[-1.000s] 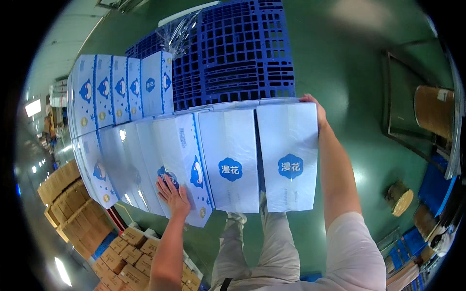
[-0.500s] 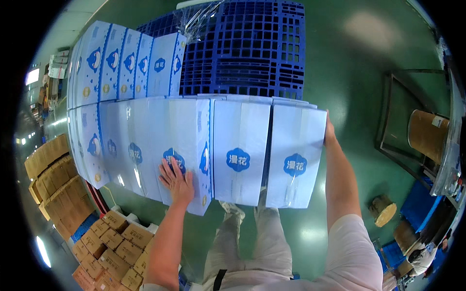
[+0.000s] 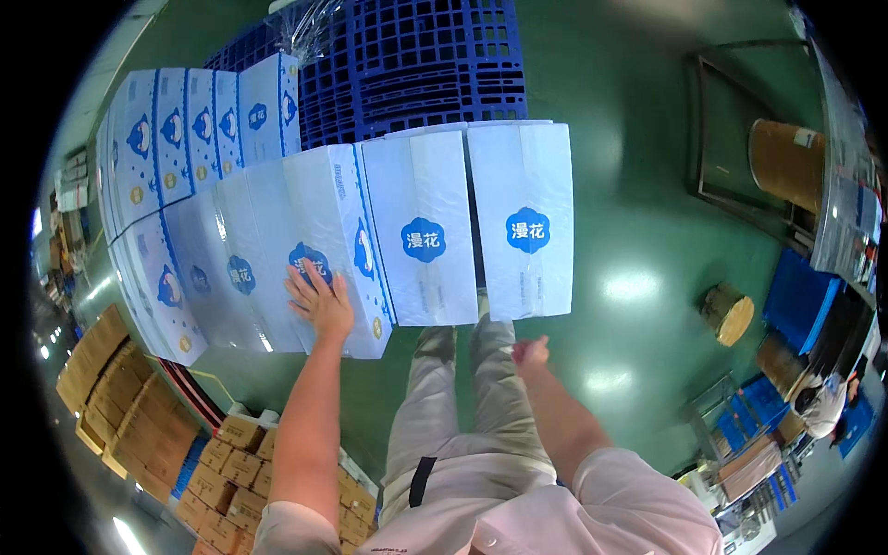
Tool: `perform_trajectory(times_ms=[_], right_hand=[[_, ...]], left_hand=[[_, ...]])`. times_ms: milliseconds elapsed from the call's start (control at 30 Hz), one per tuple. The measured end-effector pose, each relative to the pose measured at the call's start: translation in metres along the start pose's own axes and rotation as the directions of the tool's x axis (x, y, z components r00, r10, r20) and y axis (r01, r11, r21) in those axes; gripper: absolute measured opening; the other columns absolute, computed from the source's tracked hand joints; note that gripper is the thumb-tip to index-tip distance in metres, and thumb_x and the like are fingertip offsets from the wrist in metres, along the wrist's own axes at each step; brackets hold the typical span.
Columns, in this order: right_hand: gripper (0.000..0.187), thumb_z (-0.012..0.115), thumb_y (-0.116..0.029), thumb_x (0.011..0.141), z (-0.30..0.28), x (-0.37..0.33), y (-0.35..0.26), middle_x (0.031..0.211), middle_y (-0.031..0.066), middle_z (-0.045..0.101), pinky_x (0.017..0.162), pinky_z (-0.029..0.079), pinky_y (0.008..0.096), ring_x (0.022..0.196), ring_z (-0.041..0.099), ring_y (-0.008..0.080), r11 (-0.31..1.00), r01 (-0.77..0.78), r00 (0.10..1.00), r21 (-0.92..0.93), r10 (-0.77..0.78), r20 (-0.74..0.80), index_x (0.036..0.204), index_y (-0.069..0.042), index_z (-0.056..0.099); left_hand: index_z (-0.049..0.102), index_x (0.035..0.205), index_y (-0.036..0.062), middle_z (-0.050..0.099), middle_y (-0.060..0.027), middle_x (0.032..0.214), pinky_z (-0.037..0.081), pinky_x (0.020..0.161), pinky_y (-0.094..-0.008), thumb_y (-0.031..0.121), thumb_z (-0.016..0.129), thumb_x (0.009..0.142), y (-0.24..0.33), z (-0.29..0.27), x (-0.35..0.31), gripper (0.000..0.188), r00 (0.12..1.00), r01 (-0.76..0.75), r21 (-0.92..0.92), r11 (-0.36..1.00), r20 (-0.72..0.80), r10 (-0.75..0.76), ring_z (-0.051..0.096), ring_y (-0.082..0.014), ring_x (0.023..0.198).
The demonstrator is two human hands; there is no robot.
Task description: The person repeatedly picks up white rectangular boxes from a metal table and stacks them onto a blue plastic crate. The person handles the boxes by hand, moving them from the table to the crate in a repetitive cycle throughout the video.
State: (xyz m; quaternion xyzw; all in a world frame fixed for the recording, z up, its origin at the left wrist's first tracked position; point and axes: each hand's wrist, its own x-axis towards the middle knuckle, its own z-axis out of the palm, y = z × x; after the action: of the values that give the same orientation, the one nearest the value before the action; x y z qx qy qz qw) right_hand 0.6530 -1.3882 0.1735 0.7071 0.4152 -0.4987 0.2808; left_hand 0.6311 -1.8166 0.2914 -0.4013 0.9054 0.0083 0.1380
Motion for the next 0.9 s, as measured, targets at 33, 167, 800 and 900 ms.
perform_trajectory(times_ms=[33, 167, 800, 900], right_hand=[[0.044, 0.032, -0.042, 0.1, 0.019, -0.026, 0.017, 0.065, 0.0059, 0.05, 0.051, 0.041, 0.0317, 0.057, 0.051, 0.0208, 0.997, -0.078, 0.996, 0.01, 0.077, 0.045, 0.091, -0.004, 0.053], [0.027, 0.057, -0.021, 0.087, 0.066, -0.076, 0.079, 0.099, 0.0094, 0.054, 0.072, 0.048, 0.0385, 0.092, 0.056, 0.0229, 0.943, -0.077, 0.869, -0.325, 0.224, 0.442, 0.108, -0.005, 0.05], [0.02, 0.054, -0.015, 0.08, 0.142, -0.084, 0.048, 0.106, 0.0108, 0.047, 0.085, 0.049, 0.0461, 0.097, 0.051, 0.0289, 0.99, -0.056, 0.923, 0.126, 0.004, 0.384, 0.099, -0.008, 0.052], [0.018, 0.053, -0.017, 0.085, 0.135, -0.101, 0.051, 0.104, 0.011, 0.051, 0.081, 0.051, 0.0424, 0.095, 0.055, 0.0273, 0.992, -0.027, 0.915, 0.119, -0.024, 0.403, 0.1, -0.007, 0.053]], left_hand=[[0.006, 0.152, 0.0119, -0.005, -0.0176, 0.157, 0.001, 0.109, -0.0649, 0.052, 0.032, 0.097, -0.004, 0.003, -0.002, 0.073, 1.0, 0.01, 0.009, 1.0, 0.011, -0.01, -0.003, -0.0421, 0.143], [0.003, 0.152, 0.013, -0.007, -0.0174, 0.157, 0.0, 0.11, -0.0636, 0.055, 0.029, 0.096, -0.004, 0.004, 0.002, 0.075, 0.998, 0.037, -0.005, 0.999, 0.057, -0.037, -0.006, -0.0416, 0.143], [0.0, 0.153, 0.0158, -0.01, -0.0178, 0.157, -0.003, 0.108, -0.0653, 0.059, 0.026, 0.095, 0.004, -0.013, 0.004, 0.077, 0.985, 0.064, -0.032, 0.997, 0.16, -0.058, -0.011, -0.0424, 0.143], [0.0, 0.153, 0.0161, -0.011, -0.0179, 0.157, -0.004, 0.108, -0.0655, 0.06, 0.026, 0.095, 0.006, -0.021, 0.005, 0.077, 0.98, 0.069, -0.06, 0.996, 0.191, -0.056, -0.011, -0.0424, 0.143]])
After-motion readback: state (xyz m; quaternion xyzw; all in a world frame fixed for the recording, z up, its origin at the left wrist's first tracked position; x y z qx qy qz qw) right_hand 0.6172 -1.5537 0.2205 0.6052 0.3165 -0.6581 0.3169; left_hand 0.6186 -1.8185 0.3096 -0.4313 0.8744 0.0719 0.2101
